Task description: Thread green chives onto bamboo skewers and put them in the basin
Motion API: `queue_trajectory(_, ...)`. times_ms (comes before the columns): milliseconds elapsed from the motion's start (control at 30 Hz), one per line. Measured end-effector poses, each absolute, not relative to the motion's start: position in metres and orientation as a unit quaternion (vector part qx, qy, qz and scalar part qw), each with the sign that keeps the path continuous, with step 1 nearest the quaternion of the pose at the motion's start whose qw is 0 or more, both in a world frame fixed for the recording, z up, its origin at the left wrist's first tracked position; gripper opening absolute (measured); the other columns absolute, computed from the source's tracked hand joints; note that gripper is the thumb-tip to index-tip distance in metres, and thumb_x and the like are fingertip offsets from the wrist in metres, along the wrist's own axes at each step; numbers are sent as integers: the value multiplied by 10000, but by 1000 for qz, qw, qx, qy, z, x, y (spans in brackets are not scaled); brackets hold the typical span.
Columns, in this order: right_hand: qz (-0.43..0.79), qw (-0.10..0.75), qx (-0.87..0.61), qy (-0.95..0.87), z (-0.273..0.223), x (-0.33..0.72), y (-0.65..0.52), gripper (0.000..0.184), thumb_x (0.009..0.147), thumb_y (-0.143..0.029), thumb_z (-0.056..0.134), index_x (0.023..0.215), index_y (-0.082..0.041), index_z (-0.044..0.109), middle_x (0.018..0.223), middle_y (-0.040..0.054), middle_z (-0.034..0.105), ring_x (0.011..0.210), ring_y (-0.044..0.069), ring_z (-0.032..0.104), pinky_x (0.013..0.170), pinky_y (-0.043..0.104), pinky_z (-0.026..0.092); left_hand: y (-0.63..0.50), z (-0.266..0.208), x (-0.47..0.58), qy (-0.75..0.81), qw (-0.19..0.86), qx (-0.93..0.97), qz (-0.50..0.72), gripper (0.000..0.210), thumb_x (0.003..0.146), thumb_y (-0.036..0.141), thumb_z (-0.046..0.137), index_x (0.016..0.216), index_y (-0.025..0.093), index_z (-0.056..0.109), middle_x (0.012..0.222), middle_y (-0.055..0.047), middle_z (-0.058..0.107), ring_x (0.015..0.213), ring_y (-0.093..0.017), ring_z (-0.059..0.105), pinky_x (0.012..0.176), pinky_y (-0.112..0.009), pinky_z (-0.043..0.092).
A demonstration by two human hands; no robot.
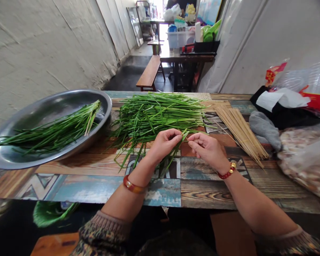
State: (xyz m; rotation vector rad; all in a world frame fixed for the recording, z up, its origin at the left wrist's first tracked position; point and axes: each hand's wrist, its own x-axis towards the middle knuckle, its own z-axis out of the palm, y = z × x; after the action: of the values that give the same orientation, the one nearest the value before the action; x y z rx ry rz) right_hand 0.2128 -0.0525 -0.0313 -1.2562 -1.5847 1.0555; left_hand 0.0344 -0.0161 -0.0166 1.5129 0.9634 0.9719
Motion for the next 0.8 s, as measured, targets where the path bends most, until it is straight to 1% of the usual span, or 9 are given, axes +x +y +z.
queue_trajectory(67, 380, 414, -519, -644, -30, 213, -54, 178, 847, -352, 572, 884, -181, 602, 586, -34, 572, 418, 81, 487, 406, 208, 370, -17, -16, 36, 387, 548, 628, 394, 202, 803, 310, 588, 749, 117, 616, 645, -4, 585, 587, -94, 523, 576, -208, 413)
queue_trajectory(133, 341, 411, -534, -656, -29, 213, -54, 153, 841, -335, 576, 852, -186, 608, 592, -23, 585, 435, 89, 499, 417, 214, 371, -18, -17, 37, 385, 550, 629, 392, 196, 792, 306, 608, 733, 119, 601, 630, 1, 573, 559, -90, 522, 557, -207, 410)
queue_trajectory(233, 308, 408, -540, -668, -29, 213, -55, 139, 841, -328, 574, 822, -195, 607, 603, -9, 605, 463, 105, 520, 430, 223, 373, -18, -19, 38, 402, 514, 646, 396, 185, 775, 292, 633, 710, 122, 600, 620, 7, 570, 537, -86, 517, 537, -203, 399)
queue_trajectory(367, 279, 412, -538, -681, -32, 214, -54, 144, 846, -331, 567, 817, -200, 619, 655, 13, 641, 536, 131, 566, 464, 237, 391, -18, -19, 37, 412, 458, 690, 380, 223, 808, 299, 598, 679, 120, 628, 606, -2, 586, 553, -89, 505, 541, -201, 391)
queue_trajectory(433, 266, 412, -535, -688, -33, 214, -53, 138, 842, -323, 570, 810, -201, 627, 680, 22, 653, 569, 140, 582, 483, 244, 402, -17, -18, 37, 408, 448, 702, 374, 226, 808, 289, 598, 662, 120, 630, 603, -4, 588, 570, -91, 499, 546, -199, 390)
queue_trajectory(567, 293, 410, -528, -684, -30, 214, -53, 132, 833, -321, 575, 796, -201, 618, 677, 22, 653, 564, 140, 582, 488, 249, 426, -17, -15, 36, 395, 482, 691, 366, 215, 798, 281, 612, 657, 117, 615, 618, -10, 591, 593, -94, 509, 566, -199, 404)
queue_trajectory(700, 356, 420, -513, -659, -29, 213, -51, 132, 832, -319, 566, 807, -193, 594, 644, 2, 624, 492, 108, 537, 444, 228, 411, -19, -14, 36, 352, 561, 667, 342, 274, 845, 349, 568, 716, 114, 624, 681, -32, 625, 588, -94, 541, 588, -211, 448)
queue_trajectory(800, 392, 434, -497, -641, -31, 212, -49, 156, 831, -339, 570, 863, -187, 583, 650, -14, 617, 476, 94, 533, 455, 221, 427, -20, -14, 37, 349, 574, 663, 329, 316, 850, 385, 562, 684, 119, 605, 645, -20, 612, 545, -83, 533, 557, -201, 440)
